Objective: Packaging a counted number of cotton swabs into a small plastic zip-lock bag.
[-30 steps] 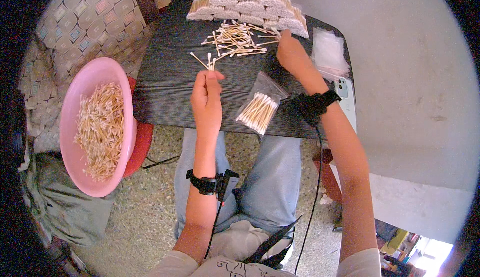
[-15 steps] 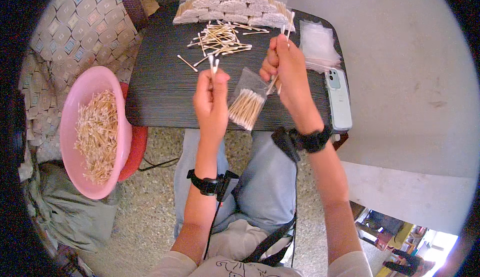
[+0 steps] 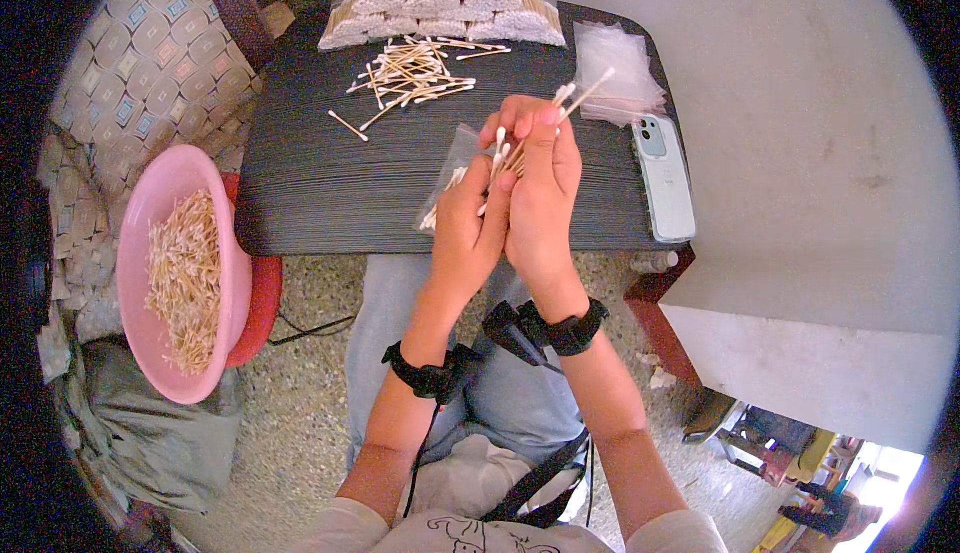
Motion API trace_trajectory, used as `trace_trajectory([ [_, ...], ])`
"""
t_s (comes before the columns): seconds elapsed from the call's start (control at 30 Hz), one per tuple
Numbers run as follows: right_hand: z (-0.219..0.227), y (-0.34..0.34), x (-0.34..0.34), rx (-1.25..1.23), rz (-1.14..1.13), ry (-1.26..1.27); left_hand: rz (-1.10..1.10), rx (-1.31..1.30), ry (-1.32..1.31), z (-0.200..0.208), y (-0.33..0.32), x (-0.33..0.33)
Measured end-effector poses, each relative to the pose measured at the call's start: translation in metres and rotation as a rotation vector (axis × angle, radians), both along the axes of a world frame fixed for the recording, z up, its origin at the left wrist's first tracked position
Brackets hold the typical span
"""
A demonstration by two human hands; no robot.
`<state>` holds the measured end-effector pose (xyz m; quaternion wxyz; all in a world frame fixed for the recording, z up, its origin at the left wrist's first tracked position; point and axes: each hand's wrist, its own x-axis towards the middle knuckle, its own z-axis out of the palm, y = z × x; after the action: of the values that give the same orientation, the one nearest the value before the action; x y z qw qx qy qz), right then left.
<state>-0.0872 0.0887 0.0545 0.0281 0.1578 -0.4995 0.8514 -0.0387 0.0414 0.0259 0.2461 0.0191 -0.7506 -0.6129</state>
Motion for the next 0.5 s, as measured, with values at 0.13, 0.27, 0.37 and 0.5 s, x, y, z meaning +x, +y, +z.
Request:
trace_trajectory([
  [0.13,-0.002,0.008,-0.005,0.19,0.117,-0.006,-0.042,-0.031,-0.039,0.0,-0.01,-0.001],
  [0.27,-0.006,0.002,-0.006,0.318,0.248,0.041,0.119,0.01,0.04,-0.009,-0.008,-0.004],
  [0.37,-0.004,0.006,-0.009,0.353,0.314,0.175,0.111,0.03,-0.044,-0.006,-0.007,-0.003],
  [0.5,0.004,0.022,0.002,0.427,0.318,0.02,0.123,-0.08,-0.052,-0.001,-0.009,0.001],
])
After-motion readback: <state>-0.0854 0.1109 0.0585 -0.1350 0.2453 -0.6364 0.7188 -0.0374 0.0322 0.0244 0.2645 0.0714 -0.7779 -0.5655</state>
